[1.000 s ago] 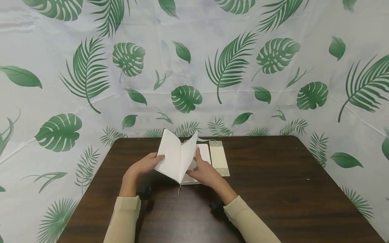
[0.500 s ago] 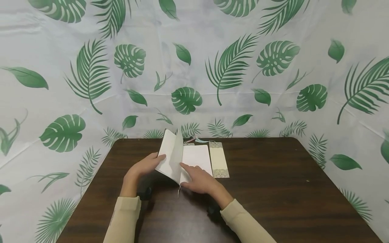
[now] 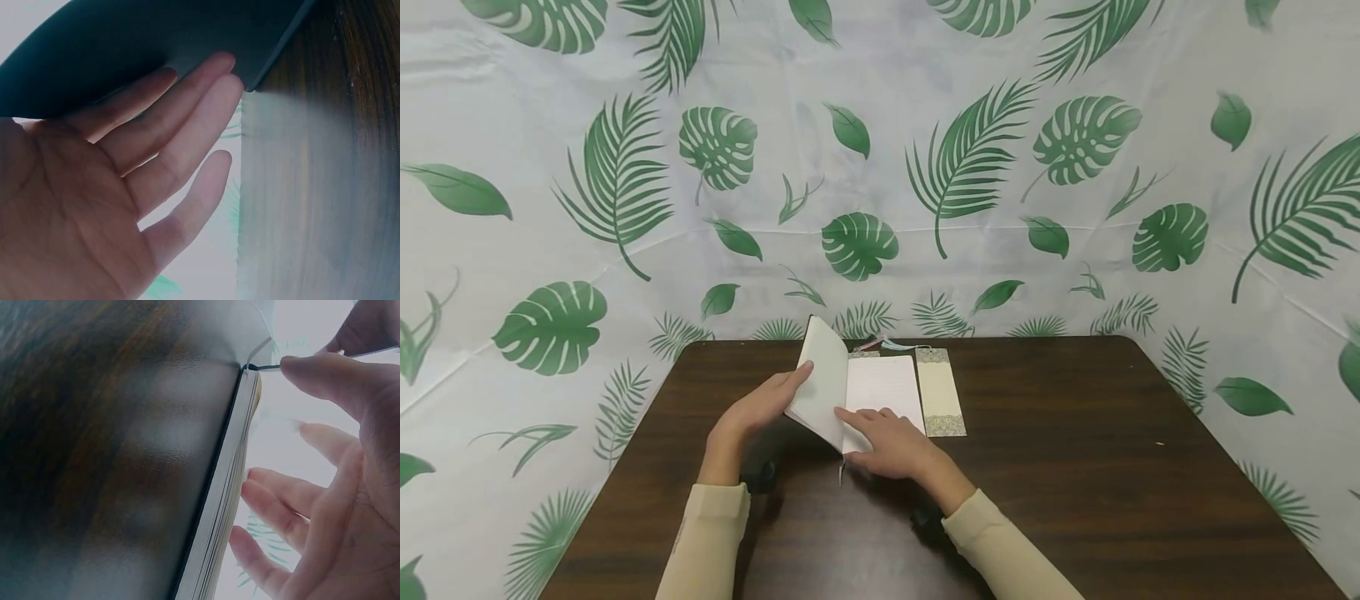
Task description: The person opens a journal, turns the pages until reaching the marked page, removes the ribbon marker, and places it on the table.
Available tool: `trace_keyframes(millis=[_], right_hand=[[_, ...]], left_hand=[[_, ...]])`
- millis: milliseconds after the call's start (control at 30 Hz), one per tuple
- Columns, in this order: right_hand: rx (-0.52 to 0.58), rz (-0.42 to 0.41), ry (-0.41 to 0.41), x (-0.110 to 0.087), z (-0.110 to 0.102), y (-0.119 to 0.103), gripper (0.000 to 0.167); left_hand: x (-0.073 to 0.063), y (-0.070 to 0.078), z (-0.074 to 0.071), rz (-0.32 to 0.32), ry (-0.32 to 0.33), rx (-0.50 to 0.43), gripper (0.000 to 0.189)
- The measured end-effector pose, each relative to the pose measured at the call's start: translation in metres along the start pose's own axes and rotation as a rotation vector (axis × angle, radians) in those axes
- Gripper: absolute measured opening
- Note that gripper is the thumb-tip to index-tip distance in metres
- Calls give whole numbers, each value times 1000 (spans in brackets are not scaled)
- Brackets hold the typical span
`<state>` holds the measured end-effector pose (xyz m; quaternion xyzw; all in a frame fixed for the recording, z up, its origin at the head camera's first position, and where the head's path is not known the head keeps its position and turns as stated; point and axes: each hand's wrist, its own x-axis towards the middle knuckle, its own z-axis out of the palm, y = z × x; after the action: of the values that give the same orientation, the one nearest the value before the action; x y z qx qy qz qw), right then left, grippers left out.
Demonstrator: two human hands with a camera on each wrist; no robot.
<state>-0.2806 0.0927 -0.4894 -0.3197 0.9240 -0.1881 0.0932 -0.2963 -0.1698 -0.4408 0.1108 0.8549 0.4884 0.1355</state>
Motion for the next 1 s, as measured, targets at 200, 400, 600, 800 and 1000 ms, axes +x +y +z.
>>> trace_keyframes(millis=[200, 400, 600, 800, 1000], right_hand=[[15, 13, -9, -1, 0, -1, 72], [10, -4, -34, -1, 0, 2, 65], [25, -6, -63, -2, -3, 7, 67], [-4, 45, -66, -5, -10, 15, 68], [-6, 115, -63, -7, -17, 24, 69]], left_hand=[[-3, 0, -1, -39, 29, 40, 55], [-2, -1, -1, -47, 42, 55, 54], [-1, -2, -3, -56, 54, 68, 53], [0, -3, -4, -57, 56, 94, 53], [-1, -2, -3, -55, 53, 94, 53]])
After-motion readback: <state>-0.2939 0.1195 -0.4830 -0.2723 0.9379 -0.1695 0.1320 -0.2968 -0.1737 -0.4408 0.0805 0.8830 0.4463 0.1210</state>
